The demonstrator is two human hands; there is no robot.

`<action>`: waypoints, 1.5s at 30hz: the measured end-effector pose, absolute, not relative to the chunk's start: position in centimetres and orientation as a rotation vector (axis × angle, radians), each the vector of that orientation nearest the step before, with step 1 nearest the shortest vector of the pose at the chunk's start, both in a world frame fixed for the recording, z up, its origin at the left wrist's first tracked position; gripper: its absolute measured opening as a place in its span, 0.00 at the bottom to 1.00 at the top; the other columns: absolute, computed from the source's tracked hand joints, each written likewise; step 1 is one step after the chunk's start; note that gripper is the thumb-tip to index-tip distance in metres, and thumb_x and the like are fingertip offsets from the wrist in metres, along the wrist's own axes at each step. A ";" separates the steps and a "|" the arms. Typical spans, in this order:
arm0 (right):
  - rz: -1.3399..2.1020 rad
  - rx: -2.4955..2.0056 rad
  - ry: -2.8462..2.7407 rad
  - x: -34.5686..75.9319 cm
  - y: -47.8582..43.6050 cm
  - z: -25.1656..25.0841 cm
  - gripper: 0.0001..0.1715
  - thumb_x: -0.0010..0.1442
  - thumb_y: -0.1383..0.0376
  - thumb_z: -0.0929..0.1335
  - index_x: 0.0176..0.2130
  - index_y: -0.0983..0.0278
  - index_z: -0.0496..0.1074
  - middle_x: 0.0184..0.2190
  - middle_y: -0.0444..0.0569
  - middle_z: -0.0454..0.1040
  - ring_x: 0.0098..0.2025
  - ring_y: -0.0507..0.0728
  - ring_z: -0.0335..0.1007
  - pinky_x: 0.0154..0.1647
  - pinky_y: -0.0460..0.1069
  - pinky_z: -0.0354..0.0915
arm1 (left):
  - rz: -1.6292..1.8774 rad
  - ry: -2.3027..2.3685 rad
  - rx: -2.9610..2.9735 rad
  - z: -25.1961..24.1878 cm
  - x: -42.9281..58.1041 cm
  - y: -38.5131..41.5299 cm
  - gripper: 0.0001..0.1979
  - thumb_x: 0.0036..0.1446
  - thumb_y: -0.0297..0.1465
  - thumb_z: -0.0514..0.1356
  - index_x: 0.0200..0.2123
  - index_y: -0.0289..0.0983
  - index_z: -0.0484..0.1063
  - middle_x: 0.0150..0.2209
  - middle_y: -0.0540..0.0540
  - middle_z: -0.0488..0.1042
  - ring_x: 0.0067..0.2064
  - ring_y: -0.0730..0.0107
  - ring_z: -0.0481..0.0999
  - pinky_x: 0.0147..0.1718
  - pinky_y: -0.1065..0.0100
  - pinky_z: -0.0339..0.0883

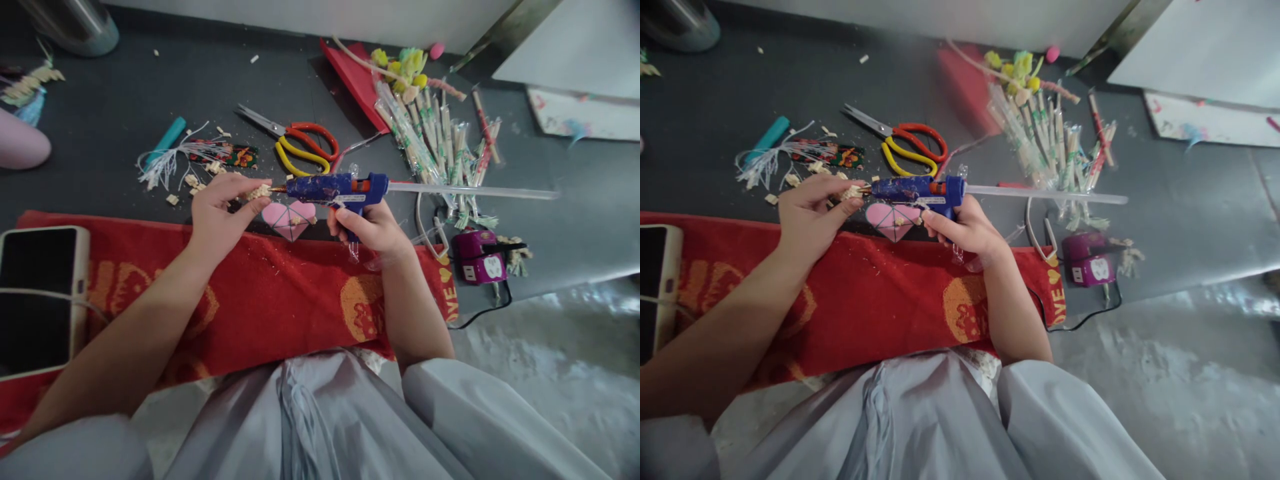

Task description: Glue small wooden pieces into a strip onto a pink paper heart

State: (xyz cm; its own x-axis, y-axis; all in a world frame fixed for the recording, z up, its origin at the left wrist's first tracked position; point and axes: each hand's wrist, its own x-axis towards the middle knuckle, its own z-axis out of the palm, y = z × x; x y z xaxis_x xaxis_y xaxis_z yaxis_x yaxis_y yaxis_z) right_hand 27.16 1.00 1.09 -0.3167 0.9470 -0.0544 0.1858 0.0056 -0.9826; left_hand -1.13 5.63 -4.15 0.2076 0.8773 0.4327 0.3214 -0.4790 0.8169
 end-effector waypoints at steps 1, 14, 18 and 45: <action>1.371 -1.193 -1.587 27.2 1.0 1.1 0.40 0.59 0.28 0.73 0.29 0.60 0.71 0.22 0.41 0.74 0.20 0.46 0.66 0.20 0.43 0.66 | 1.258 1.105 1.913 -4.1 -1.2 5.6 0.15 0.68 0.56 0.69 0.49 0.58 0.87 0.45 0.51 0.87 0.47 0.58 0.84 0.51 0.51 0.79; 1.362 -1.174 -1.623 27.3 1.1 1.2 0.40 0.60 0.28 0.73 0.28 0.59 0.70 0.22 0.42 0.73 0.20 0.47 0.65 0.20 0.44 0.64 | 1.348 1.073 1.876 -4.1 -0.8 5.6 0.15 0.67 0.57 0.71 0.48 0.59 0.88 0.42 0.51 0.87 0.44 0.60 0.83 0.45 0.54 0.77; 1.354 -1.197 -1.626 27.6 1.1 1.4 0.41 0.60 0.28 0.73 0.27 0.61 0.72 0.22 0.43 0.73 0.20 0.46 0.65 0.21 0.43 0.65 | 1.324 1.086 1.873 -4.3 -0.8 5.7 0.17 0.67 0.58 0.70 0.48 0.57 0.88 0.42 0.52 0.86 0.44 0.61 0.83 0.46 0.53 0.77; 1.280 -1.232 -1.663 28.4 0.9 1.1 0.37 0.63 0.30 0.72 0.33 0.60 0.75 0.24 0.41 0.74 0.22 0.48 0.65 0.23 0.45 0.64 | 1.418 0.988 1.880 -4.8 -0.7 6.1 0.13 0.66 0.52 0.74 0.50 0.58 0.88 0.40 0.50 0.87 0.40 0.62 0.82 0.40 0.56 0.74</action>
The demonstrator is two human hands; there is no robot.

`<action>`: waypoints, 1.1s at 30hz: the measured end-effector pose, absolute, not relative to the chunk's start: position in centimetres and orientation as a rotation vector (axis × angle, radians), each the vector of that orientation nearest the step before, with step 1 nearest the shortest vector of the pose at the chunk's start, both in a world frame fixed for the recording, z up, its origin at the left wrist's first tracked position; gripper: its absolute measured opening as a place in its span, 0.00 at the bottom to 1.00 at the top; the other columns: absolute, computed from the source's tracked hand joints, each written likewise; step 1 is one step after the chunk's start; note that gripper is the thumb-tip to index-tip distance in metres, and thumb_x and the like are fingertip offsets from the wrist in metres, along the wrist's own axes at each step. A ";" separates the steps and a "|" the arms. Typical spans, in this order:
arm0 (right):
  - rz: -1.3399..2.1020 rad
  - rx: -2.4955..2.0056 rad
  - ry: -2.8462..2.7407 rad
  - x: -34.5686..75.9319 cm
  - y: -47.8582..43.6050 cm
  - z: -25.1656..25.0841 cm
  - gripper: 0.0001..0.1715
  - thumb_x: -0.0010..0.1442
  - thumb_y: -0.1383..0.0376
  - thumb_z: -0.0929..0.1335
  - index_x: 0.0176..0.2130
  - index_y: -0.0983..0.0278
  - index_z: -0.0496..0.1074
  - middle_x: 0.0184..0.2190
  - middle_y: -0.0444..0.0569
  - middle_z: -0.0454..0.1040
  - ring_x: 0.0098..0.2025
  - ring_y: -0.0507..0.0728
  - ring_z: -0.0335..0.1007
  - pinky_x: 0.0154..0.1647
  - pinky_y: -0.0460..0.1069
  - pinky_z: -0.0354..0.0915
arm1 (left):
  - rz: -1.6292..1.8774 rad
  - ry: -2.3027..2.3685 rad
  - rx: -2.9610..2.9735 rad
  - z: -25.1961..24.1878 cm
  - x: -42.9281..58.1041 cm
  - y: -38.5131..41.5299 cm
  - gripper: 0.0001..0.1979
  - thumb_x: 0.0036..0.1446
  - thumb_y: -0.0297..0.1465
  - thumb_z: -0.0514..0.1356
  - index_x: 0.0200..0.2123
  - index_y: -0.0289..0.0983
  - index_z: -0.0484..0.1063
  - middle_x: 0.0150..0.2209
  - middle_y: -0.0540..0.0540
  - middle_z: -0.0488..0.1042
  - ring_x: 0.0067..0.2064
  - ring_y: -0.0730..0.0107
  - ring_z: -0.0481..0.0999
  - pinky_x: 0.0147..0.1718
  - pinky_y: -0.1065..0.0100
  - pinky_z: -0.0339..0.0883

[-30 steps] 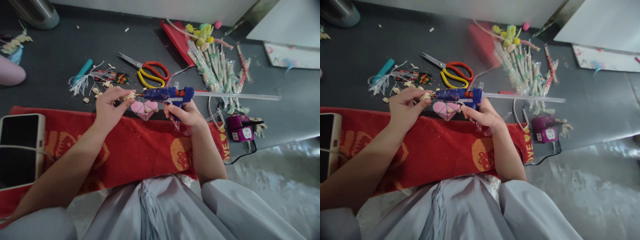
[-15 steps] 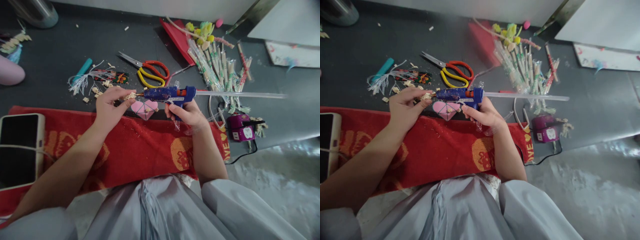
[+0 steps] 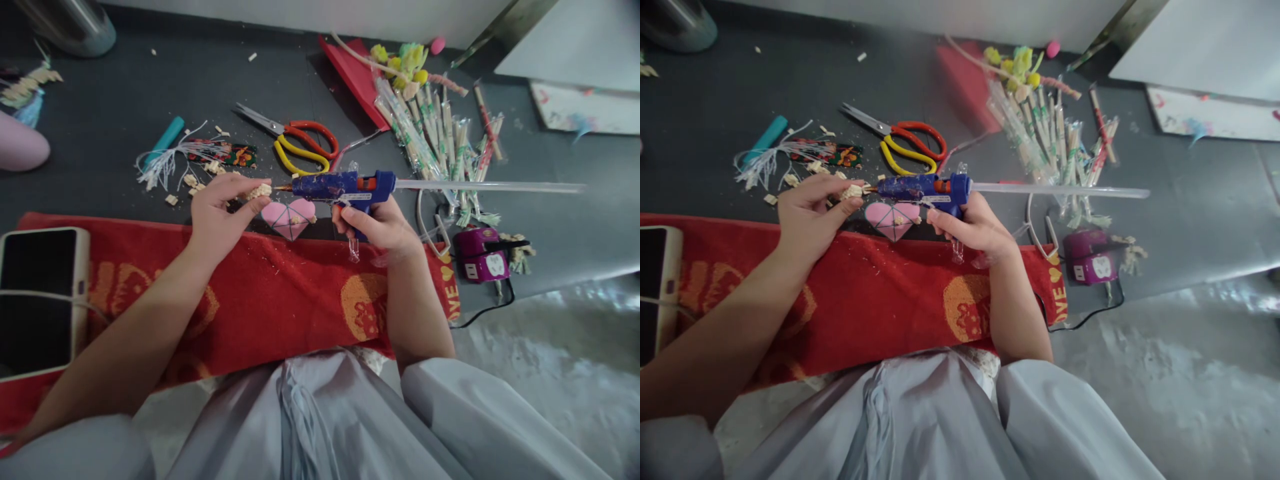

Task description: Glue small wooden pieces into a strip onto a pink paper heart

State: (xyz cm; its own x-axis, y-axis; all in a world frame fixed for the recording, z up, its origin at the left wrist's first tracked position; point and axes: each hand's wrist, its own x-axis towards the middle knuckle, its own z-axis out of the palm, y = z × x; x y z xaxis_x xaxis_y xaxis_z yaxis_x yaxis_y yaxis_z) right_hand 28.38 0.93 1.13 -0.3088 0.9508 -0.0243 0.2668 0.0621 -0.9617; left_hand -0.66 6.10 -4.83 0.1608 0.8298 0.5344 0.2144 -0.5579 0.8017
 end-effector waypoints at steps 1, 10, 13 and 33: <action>1.214 -1.256 -1.675 28.7 1.0 1.1 0.35 0.64 0.31 0.72 0.35 0.60 0.76 0.24 0.41 0.74 0.23 0.48 0.65 0.24 0.46 0.64 | 1.414 1.004 1.876 -4.9 -0.7 6.1 0.13 0.66 0.53 0.73 0.50 0.59 0.88 0.40 0.50 0.87 0.40 0.61 0.82 0.40 0.56 0.73; 0.471 -1.752 -1.914 35.2 2.2 0.8 0.29 0.57 0.49 0.79 0.53 0.58 0.79 0.47 0.54 0.85 0.46 0.66 0.80 0.52 0.64 0.77 | 1.405 1.072 1.935 -5.3 -0.6 5.9 0.16 0.68 0.56 0.70 0.49 0.56 0.89 0.42 0.50 0.88 0.44 0.58 0.84 0.47 0.52 0.78; 0.374 -1.812 -2.011 36.1 2.3 -0.2 0.26 0.57 0.62 0.76 0.55 0.60 0.78 0.53 0.59 0.83 0.56 0.71 0.79 0.61 0.69 0.74 | 1.356 1.082 1.989 -5.1 -0.6 5.8 0.16 0.69 0.54 0.70 0.49 0.53 0.88 0.43 0.50 0.88 0.45 0.58 0.85 0.50 0.51 0.78; 0.333 -1.339 -2.378 24.1 1.2 -1.2 0.05 0.68 0.68 0.71 0.44 0.62 0.79 0.42 0.53 0.77 0.45 0.62 0.70 0.53 0.58 0.70 | 1.216 1.081 2.029 -5.9 -0.3 5.9 0.11 0.62 0.47 0.75 0.46 0.54 0.88 0.41 0.47 0.86 0.45 0.52 0.82 0.50 0.50 0.75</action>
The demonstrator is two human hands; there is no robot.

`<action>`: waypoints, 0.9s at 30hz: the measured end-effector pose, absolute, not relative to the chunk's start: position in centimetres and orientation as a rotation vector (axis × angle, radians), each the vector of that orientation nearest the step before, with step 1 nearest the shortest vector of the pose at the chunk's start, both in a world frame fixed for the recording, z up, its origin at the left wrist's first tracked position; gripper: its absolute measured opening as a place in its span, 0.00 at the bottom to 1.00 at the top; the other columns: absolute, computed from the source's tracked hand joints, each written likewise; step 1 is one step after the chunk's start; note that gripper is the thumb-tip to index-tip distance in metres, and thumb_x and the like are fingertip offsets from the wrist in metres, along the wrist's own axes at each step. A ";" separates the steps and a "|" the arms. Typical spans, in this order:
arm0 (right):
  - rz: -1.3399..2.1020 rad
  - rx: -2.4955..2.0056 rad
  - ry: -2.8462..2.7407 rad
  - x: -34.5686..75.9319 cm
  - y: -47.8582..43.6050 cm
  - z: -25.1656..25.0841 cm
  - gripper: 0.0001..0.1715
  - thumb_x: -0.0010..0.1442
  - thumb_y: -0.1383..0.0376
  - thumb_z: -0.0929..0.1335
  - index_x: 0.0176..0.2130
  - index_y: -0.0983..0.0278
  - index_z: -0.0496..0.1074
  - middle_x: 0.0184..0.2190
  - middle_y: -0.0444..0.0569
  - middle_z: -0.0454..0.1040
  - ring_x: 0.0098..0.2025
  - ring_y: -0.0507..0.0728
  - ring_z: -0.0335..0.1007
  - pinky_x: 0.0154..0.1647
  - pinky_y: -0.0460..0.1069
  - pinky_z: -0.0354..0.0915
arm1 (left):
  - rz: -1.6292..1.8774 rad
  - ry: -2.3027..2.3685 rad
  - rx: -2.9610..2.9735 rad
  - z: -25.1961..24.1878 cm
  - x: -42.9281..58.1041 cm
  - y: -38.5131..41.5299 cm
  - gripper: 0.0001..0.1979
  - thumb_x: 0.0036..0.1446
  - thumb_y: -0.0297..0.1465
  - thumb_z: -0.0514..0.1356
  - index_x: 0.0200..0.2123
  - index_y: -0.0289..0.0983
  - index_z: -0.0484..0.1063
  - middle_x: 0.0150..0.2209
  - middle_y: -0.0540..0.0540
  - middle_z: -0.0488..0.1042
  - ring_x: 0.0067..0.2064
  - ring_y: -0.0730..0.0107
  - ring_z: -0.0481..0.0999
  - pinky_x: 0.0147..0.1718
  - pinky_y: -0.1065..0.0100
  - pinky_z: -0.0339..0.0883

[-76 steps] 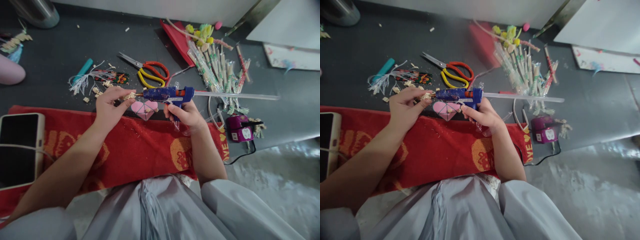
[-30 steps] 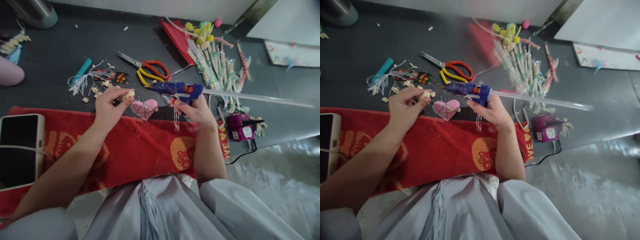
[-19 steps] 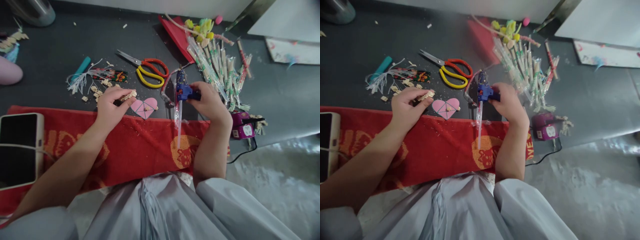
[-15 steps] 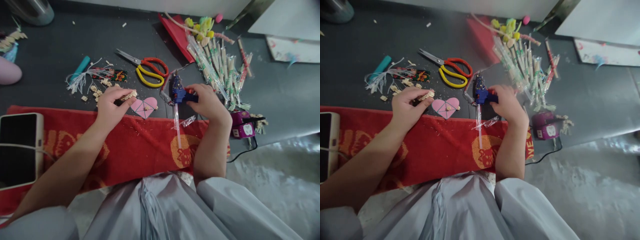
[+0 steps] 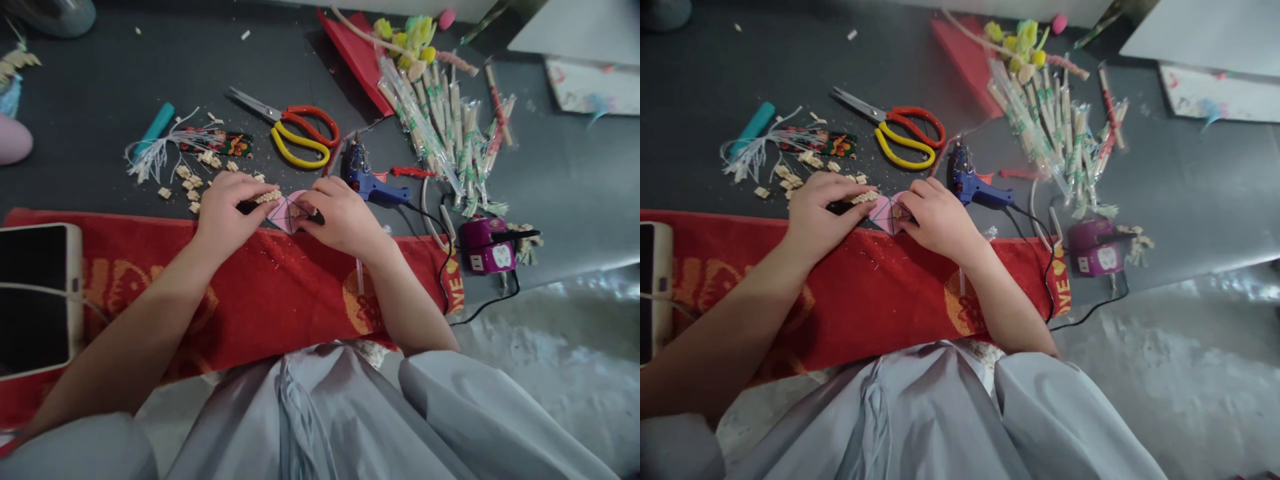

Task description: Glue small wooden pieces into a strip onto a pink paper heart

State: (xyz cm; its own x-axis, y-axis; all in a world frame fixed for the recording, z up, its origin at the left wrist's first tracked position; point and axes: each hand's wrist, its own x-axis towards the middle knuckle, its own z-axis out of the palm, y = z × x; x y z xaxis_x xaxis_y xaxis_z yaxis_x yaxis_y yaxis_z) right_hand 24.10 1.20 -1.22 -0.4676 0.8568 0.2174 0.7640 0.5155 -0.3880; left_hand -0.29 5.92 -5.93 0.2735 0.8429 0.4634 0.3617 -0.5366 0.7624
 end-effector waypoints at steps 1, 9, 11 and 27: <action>0.342 -1.333 -2.377 24.1 1.3 -1.4 0.06 0.68 0.69 0.70 0.44 0.63 0.79 0.41 0.53 0.77 0.45 0.62 0.70 0.53 0.58 0.69 | 1.209 1.078 2.038 -5.9 -0.3 5.9 0.11 0.62 0.47 0.75 0.46 0.54 0.89 0.41 0.47 0.86 0.45 0.52 0.82 0.49 0.50 0.75; 0.342 -1.237 -2.365 24.0 1.3 -1.8 0.10 0.70 0.70 0.67 0.40 0.63 0.80 0.40 0.53 0.78 0.44 0.61 0.72 0.52 0.57 0.70 | 1.102 1.066 2.163 -5.2 -0.3 5.7 0.11 0.66 0.48 0.71 0.46 0.54 0.89 0.38 0.47 0.85 0.42 0.51 0.80 0.46 0.49 0.71; 0.321 -1.227 -2.334 24.1 1.4 -2.0 0.10 0.70 0.69 0.67 0.40 0.63 0.80 0.40 0.53 0.78 0.44 0.61 0.72 0.51 0.57 0.70 | 1.095 1.068 2.183 -5.2 -0.3 5.6 0.11 0.67 0.49 0.70 0.46 0.54 0.89 0.37 0.47 0.85 0.42 0.50 0.80 0.45 0.49 0.71; 0.287 -1.336 -2.284 23.4 1.2 -1.4 0.17 0.76 0.66 0.62 0.44 0.60 0.80 0.44 0.56 0.77 0.50 0.65 0.70 0.53 0.63 0.71 | 1.032 1.046 2.265 -6.6 -0.8 5.9 0.09 0.66 0.46 0.73 0.48 0.57 0.87 0.38 0.50 0.82 0.45 0.52 0.78 0.49 0.46 0.66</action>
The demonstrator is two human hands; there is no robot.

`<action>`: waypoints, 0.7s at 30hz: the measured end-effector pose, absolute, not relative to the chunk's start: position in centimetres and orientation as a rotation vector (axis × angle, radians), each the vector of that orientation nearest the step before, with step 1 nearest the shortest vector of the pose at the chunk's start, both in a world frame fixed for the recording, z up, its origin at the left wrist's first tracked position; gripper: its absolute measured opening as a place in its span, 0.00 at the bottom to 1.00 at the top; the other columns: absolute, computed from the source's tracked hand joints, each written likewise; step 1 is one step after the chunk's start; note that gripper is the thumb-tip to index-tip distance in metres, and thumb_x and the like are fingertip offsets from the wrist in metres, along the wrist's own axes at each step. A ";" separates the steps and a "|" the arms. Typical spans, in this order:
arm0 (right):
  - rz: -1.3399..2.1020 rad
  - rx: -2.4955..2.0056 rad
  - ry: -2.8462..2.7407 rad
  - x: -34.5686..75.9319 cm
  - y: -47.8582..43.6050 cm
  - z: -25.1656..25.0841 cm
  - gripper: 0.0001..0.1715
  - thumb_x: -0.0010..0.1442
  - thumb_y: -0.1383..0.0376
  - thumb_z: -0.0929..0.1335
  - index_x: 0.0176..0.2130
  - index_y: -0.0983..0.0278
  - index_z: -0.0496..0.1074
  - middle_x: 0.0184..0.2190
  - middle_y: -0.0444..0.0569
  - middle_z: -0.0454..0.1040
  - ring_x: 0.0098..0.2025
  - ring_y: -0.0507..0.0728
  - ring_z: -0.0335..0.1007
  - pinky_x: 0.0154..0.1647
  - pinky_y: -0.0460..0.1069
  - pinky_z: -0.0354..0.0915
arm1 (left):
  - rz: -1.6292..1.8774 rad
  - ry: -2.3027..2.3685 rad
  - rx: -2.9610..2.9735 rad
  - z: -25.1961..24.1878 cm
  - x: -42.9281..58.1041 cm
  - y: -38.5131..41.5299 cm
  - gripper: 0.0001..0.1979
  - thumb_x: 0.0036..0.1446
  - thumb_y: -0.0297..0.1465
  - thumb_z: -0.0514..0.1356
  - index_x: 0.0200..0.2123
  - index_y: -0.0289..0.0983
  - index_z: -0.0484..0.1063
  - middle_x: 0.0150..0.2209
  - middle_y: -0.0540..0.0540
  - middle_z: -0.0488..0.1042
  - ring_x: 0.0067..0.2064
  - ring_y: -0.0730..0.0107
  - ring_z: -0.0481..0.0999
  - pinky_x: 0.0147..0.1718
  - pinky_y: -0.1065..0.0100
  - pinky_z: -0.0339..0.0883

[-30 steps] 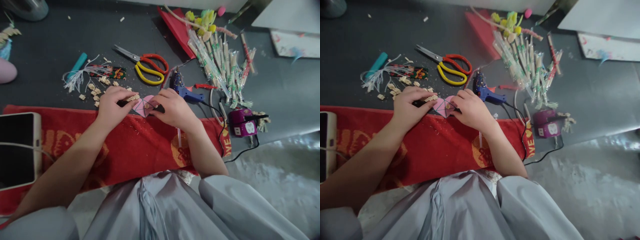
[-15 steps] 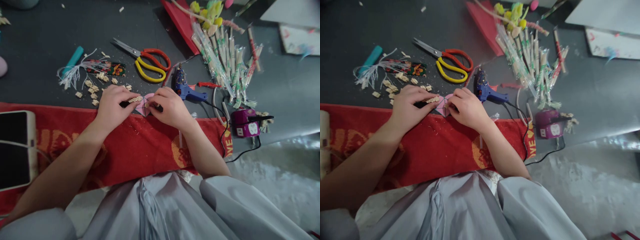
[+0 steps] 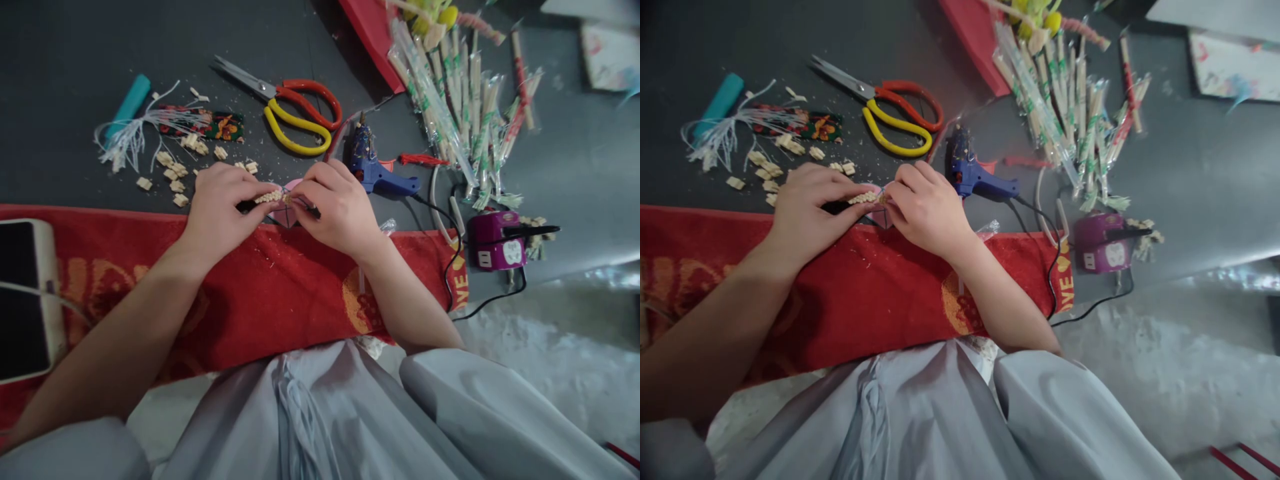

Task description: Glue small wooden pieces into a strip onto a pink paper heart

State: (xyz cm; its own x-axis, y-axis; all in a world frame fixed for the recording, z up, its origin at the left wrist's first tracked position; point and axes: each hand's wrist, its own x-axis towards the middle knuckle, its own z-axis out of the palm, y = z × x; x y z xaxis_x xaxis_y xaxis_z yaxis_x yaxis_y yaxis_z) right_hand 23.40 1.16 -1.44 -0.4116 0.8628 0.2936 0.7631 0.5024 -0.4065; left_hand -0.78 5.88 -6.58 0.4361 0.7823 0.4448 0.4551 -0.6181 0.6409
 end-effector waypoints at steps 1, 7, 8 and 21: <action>0.290 -1.340 -2.290 23.4 1.1 -1.4 0.17 0.76 0.66 0.62 0.44 0.60 0.80 0.45 0.56 0.77 0.50 0.65 0.70 0.54 0.63 0.71 | 1.021 1.044 2.257 -6.4 -0.8 5.8 0.09 0.66 0.46 0.73 0.48 0.58 0.87 0.38 0.50 0.82 0.45 0.51 0.78 0.49 0.46 0.66; 0.270 -1.332 -2.316 23.3 1.1 -1.3 0.16 0.76 0.66 0.62 0.44 0.60 0.79 0.46 0.55 0.77 0.51 0.65 0.71 0.54 0.62 0.71 | 0.993 1.079 2.162 -6.0 -0.6 5.6 0.09 0.64 0.49 0.73 0.46 0.60 0.88 0.37 0.47 0.82 0.46 0.46 0.79 0.52 0.40 0.68; 0.273 -1.331 -2.317 23.4 1.1 -1.3 0.15 0.76 0.66 0.63 0.44 0.60 0.79 0.46 0.55 0.77 0.51 0.65 0.71 0.54 0.62 0.71 | 0.990 1.080 2.164 -6.0 -0.5 5.6 0.09 0.64 0.49 0.73 0.45 0.60 0.88 0.36 0.47 0.82 0.46 0.46 0.79 0.52 0.39 0.68; 0.272 -1.345 -2.328 23.4 1.1 -1.5 0.12 0.75 0.67 0.64 0.44 0.59 0.78 0.46 0.55 0.76 0.51 0.64 0.71 0.55 0.62 0.70 | 1.002 1.049 2.200 -6.1 -0.5 5.7 0.08 0.65 0.48 0.72 0.46 0.60 0.87 0.36 0.47 0.82 0.45 0.46 0.79 0.53 0.40 0.70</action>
